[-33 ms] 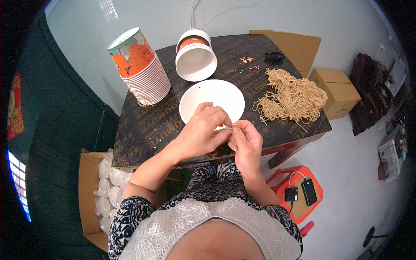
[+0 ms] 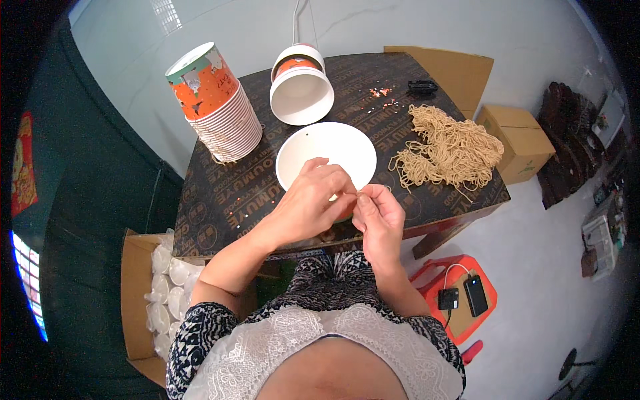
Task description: Tying thin strings to the rims of paper cups for assembly.
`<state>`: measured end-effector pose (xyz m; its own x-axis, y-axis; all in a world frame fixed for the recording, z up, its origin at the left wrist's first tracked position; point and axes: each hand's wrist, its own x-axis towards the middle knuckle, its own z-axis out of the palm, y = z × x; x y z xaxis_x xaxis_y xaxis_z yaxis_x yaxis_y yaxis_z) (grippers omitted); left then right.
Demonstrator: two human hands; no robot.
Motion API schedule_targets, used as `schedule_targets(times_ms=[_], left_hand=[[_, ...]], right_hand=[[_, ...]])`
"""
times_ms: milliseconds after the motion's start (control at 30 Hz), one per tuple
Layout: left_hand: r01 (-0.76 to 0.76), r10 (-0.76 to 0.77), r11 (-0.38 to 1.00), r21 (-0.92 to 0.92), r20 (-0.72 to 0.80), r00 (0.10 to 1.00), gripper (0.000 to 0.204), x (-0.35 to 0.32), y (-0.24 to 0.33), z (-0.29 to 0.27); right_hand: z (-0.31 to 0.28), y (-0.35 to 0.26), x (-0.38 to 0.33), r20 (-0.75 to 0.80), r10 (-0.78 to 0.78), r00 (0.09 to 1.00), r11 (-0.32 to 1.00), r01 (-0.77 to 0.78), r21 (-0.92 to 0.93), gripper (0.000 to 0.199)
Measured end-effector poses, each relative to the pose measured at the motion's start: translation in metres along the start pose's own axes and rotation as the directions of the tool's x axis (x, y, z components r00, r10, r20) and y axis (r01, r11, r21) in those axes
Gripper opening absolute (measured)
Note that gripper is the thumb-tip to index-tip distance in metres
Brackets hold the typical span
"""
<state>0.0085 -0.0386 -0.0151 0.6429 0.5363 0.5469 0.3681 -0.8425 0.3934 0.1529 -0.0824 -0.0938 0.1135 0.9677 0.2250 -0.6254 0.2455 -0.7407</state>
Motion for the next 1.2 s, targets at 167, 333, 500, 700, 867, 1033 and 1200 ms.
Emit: schedule_targets(times_ms=[167, 333, 500, 700, 867, 1033, 1200], left_hand=[[0.054, -0.053, 0.996, -0.075, 0.004, 0.999, 0.007, -0.002, -0.004, 0.0], [0.068, -0.068, 0.994, -0.081, 0.004, 0.998, 0.007, -0.002, -0.005, 0.0], [0.057, -0.058, 0.996, -0.068, -0.009, 0.998, 0.007, -0.001, -0.005, 0.0], [0.068, -0.07, 0.995, -0.078, -0.012, 0.998, 0.007, -0.004, -0.002, -0.002], [0.111, -0.109, 0.993, -0.041, 0.044, 0.993, 0.01, -0.005, -0.004, -0.005], [0.114, -0.113, 0.993, -0.022, 0.052, 0.992, 0.01, -0.006, -0.007, -0.004], [0.199, -0.197, 0.98, -0.028, 0.039, 0.98, 0.007, -0.006, -0.003, -0.009]], right_hand=[[-0.015, -0.01, 0.002, 0.088, -0.273, 0.958, 0.785, 0.274, -0.555, 0.01], [-0.015, -0.011, -0.001, 0.196, -0.3, 0.934, 0.522, 0.333, -0.785, 0.014], [-0.019, -0.005, 0.006, 0.259, -0.338, 0.905, 0.45, 0.397, -0.8, 0.013], [-0.041, -0.006, 0.01, 0.156, -0.269, 0.95, 0.909, 0.304, -0.286, 0.009], [-0.035, -0.008, 0.01, 0.171, -0.199, 0.965, 0.953, 0.151, 0.261, 0.013], [-0.036, -0.01, 0.012, 0.253, -0.103, 0.962, 0.929, 0.002, 0.371, 0.019], [-0.043, -0.007, 0.018, 0.226, -0.062, 0.972, 0.974, 0.009, 0.228, 0.022]])
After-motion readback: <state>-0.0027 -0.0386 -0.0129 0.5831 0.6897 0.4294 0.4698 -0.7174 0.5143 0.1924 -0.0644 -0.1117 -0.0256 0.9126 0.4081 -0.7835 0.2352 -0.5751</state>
